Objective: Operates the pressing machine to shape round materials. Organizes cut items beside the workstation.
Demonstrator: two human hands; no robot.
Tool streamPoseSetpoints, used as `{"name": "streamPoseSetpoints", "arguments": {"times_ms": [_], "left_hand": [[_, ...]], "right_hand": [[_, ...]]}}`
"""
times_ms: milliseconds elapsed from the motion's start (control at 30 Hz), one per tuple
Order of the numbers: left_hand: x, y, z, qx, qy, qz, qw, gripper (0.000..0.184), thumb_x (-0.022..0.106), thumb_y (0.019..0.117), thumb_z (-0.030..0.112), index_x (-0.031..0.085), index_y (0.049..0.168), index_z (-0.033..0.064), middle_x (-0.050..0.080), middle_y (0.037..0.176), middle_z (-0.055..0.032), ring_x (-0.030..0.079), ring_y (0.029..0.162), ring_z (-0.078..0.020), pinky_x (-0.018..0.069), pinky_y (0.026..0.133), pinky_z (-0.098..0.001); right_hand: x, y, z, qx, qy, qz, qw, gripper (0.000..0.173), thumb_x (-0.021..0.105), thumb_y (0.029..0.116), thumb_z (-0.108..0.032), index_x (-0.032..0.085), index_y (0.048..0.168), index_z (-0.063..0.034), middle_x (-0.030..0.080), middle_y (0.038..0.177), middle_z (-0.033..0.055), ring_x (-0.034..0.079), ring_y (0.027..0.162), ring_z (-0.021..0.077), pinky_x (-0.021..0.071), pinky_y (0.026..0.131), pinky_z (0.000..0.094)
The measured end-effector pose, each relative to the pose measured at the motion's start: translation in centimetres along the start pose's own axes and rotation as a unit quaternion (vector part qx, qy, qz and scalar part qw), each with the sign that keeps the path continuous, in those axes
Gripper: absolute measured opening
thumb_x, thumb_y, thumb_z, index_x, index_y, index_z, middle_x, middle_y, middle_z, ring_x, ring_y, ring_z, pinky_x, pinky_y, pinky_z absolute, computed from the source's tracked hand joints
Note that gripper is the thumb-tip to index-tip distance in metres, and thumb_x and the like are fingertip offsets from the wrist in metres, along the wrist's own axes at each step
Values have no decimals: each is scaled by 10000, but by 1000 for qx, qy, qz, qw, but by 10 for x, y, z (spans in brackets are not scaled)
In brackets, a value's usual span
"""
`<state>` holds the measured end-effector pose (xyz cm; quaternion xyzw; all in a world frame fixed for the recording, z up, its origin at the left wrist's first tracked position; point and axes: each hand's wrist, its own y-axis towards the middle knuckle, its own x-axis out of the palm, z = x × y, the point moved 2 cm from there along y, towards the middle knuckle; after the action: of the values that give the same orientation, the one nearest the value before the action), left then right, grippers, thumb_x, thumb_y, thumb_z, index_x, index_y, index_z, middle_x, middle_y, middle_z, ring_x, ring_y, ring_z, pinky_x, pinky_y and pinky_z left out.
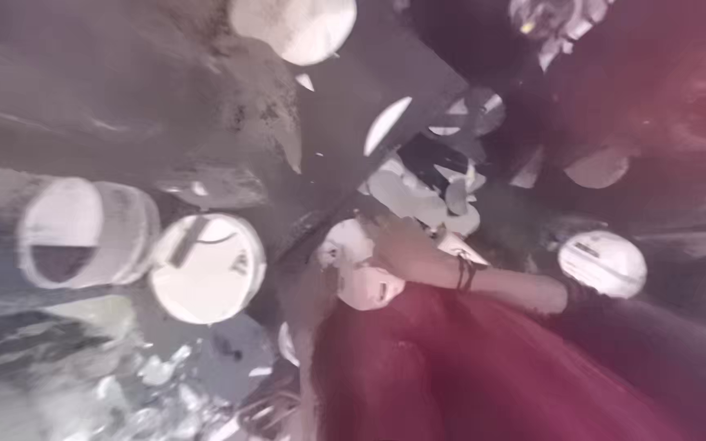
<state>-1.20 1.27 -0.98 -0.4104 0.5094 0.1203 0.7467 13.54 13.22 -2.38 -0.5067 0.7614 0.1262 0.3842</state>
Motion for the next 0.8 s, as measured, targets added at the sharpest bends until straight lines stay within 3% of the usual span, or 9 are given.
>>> {"name": "streamPoseSetpoints", "arguments": {"times_ms": [133,300,400,467,500,567,600,667,800], "left_hand": [[2,-11,-26,72,-169,41,982,496,587,1021,213,476,1457,5,682,1139,-252,682,1016,-381,517,922,-552],[11,-29,-52,143,-306,146,930,629,655,957,158,413,1499,-49,486,1468,-286,529,1313,-406,466,1050,-508],[15,-45,-64,144,-411,195,879,870,746,852,217,297,1553,-38,323,1581,-270,467,1376,-341,521,1001,-424],[25,-55,-69,140,-482,223,836,693,746,818,136,474,1427,-53,590,1357,-186,636,1135,-166,556,914,-308],[27,-58,-72,121,-497,232,827,508,731,834,75,573,1298,-62,691,1127,-125,684,942,-88,583,816,-253],[32,-63,-80,64,-491,244,834,265,684,889,26,652,1131,-77,702,866,-92,651,725,-55,556,700,-245],[37,-65,-87,43,-497,255,828,205,646,915,19,657,1096,-76,688,816,-66,633,688,-26,547,675,-219],[45,-67,-101,23,-550,293,782,169,531,967,12,638,1052,-86,637,788,-28,599,684,1,528,670,-190],[49,-70,-111,50,-626,329,706,157,436,1017,71,573,1020,-7,585,796,86,584,715,64,528,692,-143]], "right_hand": [[9,11,-10,20,-38,19,999,747,655,969,-475,403,1563,-98,518,1460,232,493,1348,433,425,1032,634],[14,15,-5,-47,-23,192,980,302,680,971,-197,694,1204,-6,625,1322,238,582,1232,456,428,994,665],[3,-4,-24,-91,62,247,963,149,587,975,-53,692,1004,48,702,877,194,701,797,304,571,749,464],[10,-13,-33,-158,71,229,958,272,480,1033,-132,664,914,29,628,689,136,631,608,218,524,590,363],[12,-11,-37,-169,49,219,960,324,449,1054,-170,655,887,16,615,683,130,623,617,223,509,589,369],[9,1,-35,-108,-71,165,978,380,487,1049,-295,727,1125,-10,729,1071,206,706,1024,371,541,880,564],[9,10,-30,-54,-120,111,985,470,506,1045,-393,663,1319,-44,637,1341,225,577,1275,443,414,1016,675],[10,23,-18,-5,-142,71,987,579,568,1021,-439,563,1450,-52,479,1539,217,383,1452,475,260,1117,737],[14,12,-16,-219,-45,299,928,124,591,912,15,711,914,47,719,1001,216,719,929,317,596,840,400]]}}
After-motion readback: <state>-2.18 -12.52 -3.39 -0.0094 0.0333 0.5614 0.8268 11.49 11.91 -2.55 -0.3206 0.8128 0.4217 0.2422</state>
